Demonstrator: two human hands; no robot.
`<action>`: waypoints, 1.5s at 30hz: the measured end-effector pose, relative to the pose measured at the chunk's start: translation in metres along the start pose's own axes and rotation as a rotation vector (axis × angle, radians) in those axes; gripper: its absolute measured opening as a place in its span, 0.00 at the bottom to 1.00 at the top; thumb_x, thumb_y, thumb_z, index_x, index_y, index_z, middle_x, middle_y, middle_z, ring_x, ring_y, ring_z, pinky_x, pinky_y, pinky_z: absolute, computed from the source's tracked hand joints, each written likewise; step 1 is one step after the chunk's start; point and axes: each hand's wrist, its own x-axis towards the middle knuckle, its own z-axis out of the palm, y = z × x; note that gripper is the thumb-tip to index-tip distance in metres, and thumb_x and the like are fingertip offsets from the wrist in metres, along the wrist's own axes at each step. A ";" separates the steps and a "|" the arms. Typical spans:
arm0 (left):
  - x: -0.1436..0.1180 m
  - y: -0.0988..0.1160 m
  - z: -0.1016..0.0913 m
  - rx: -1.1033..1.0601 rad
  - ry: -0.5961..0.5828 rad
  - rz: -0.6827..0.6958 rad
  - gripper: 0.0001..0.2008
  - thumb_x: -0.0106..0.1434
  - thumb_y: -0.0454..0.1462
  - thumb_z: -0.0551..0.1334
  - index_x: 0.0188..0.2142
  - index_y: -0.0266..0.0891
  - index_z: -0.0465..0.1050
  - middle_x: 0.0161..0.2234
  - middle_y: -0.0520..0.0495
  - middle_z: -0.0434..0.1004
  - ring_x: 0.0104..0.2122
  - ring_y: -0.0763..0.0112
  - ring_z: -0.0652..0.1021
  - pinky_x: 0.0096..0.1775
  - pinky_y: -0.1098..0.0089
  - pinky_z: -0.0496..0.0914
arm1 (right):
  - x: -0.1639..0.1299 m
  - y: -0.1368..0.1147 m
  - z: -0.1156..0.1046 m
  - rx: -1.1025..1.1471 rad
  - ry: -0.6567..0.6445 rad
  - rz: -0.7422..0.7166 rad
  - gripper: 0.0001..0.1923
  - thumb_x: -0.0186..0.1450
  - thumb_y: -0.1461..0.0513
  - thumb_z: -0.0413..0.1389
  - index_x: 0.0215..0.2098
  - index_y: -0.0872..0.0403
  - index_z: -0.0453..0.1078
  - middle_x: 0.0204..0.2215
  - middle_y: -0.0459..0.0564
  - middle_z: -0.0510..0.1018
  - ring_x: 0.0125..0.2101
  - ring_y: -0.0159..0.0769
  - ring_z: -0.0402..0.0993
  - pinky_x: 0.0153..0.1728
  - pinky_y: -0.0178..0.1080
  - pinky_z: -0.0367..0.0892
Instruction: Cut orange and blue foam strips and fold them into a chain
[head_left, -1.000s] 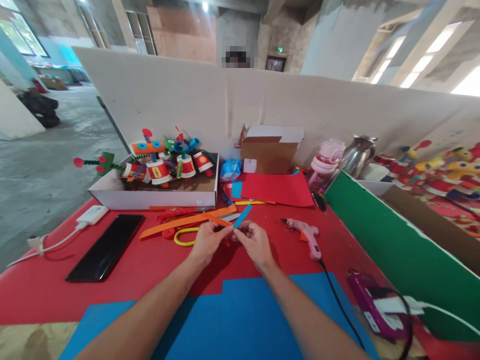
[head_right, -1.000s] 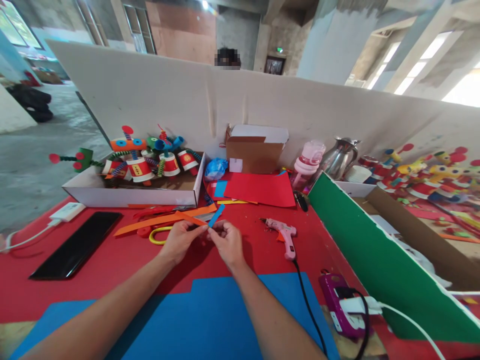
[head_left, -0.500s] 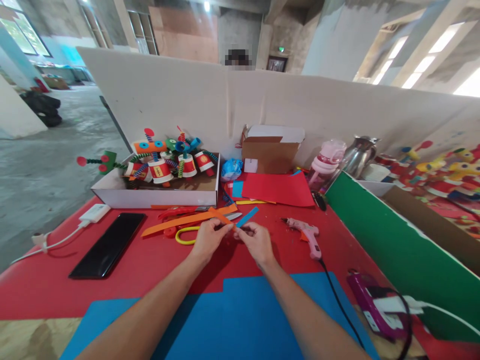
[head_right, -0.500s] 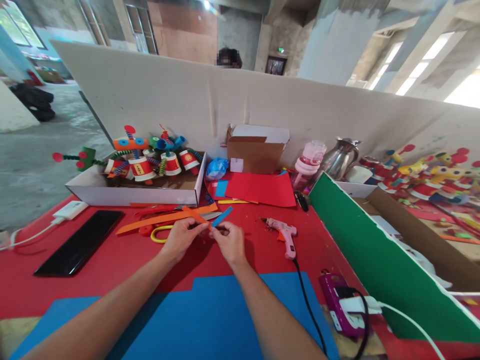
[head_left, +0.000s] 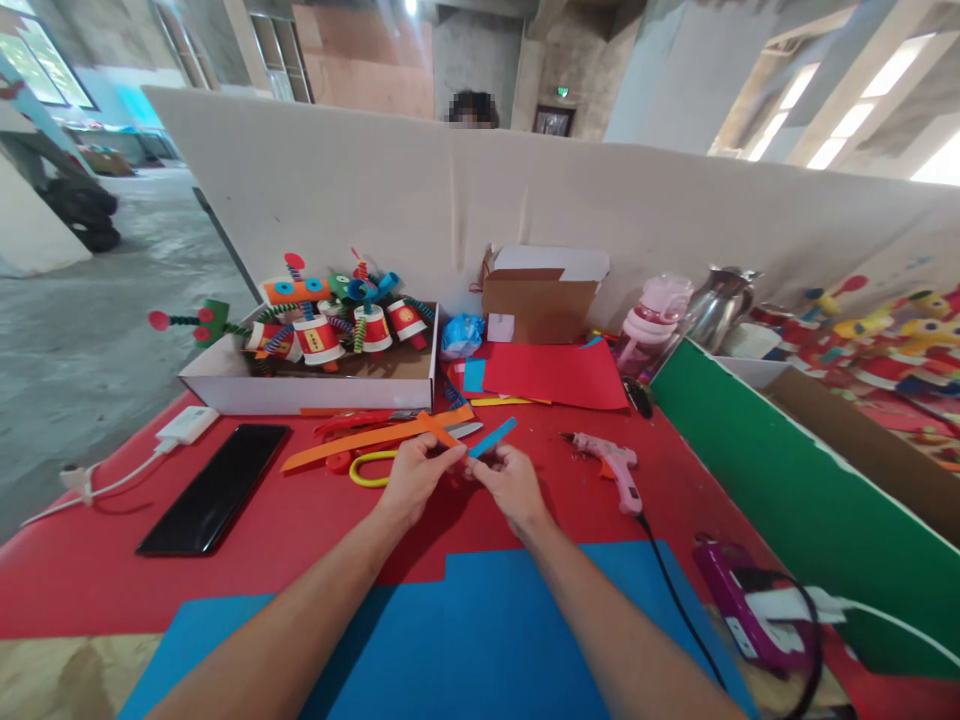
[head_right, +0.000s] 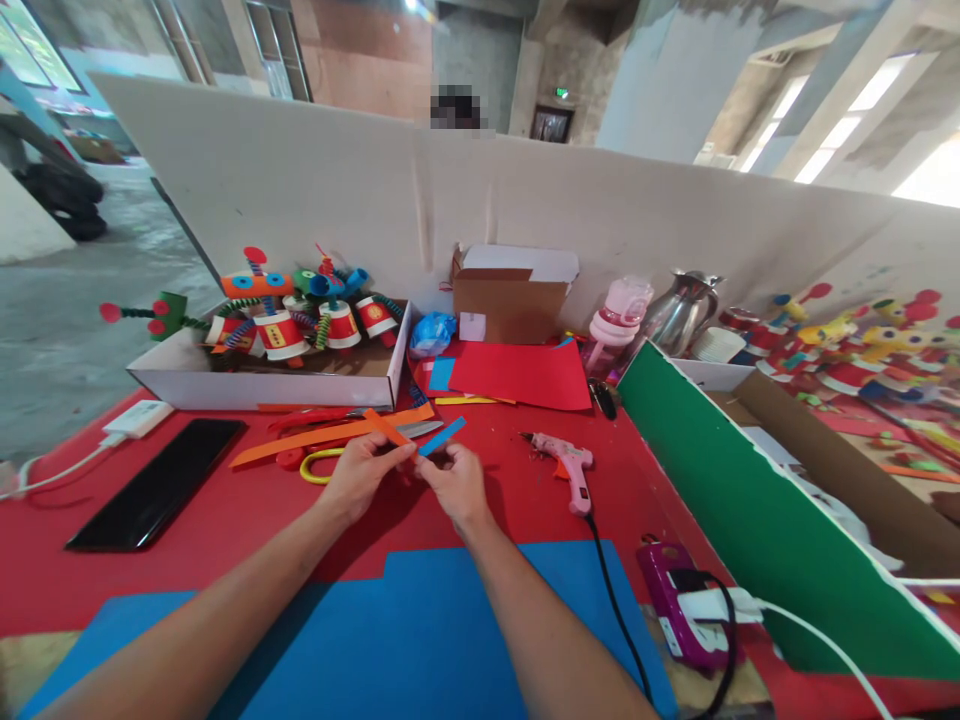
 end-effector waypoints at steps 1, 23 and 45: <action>0.002 0.001 -0.002 -0.010 0.018 0.006 0.16 0.42 0.44 0.71 0.21 0.35 0.71 0.17 0.52 0.72 0.17 0.74 0.70 0.21 0.72 0.67 | 0.000 -0.001 -0.001 -0.023 0.002 0.012 0.12 0.47 0.55 0.63 0.24 0.54 0.71 0.21 0.47 0.78 0.22 0.35 0.74 0.27 0.37 0.68; -0.001 0.007 0.001 0.088 -0.081 0.067 0.17 0.47 0.48 0.68 0.26 0.36 0.71 0.21 0.53 0.71 0.21 0.77 0.68 0.26 0.74 0.65 | -0.004 -0.009 0.005 0.225 -0.056 0.057 0.17 0.45 0.53 0.67 0.27 0.53 0.70 0.20 0.43 0.77 0.22 0.35 0.76 0.28 0.38 0.73; 0.000 0.004 -0.001 0.085 -0.112 0.005 0.15 0.47 0.46 0.68 0.27 0.35 0.73 0.22 0.50 0.75 0.21 0.73 0.72 0.26 0.71 0.69 | -0.004 -0.004 0.004 0.198 0.052 0.015 0.17 0.45 0.54 0.67 0.27 0.53 0.70 0.24 0.44 0.78 0.26 0.37 0.76 0.35 0.42 0.73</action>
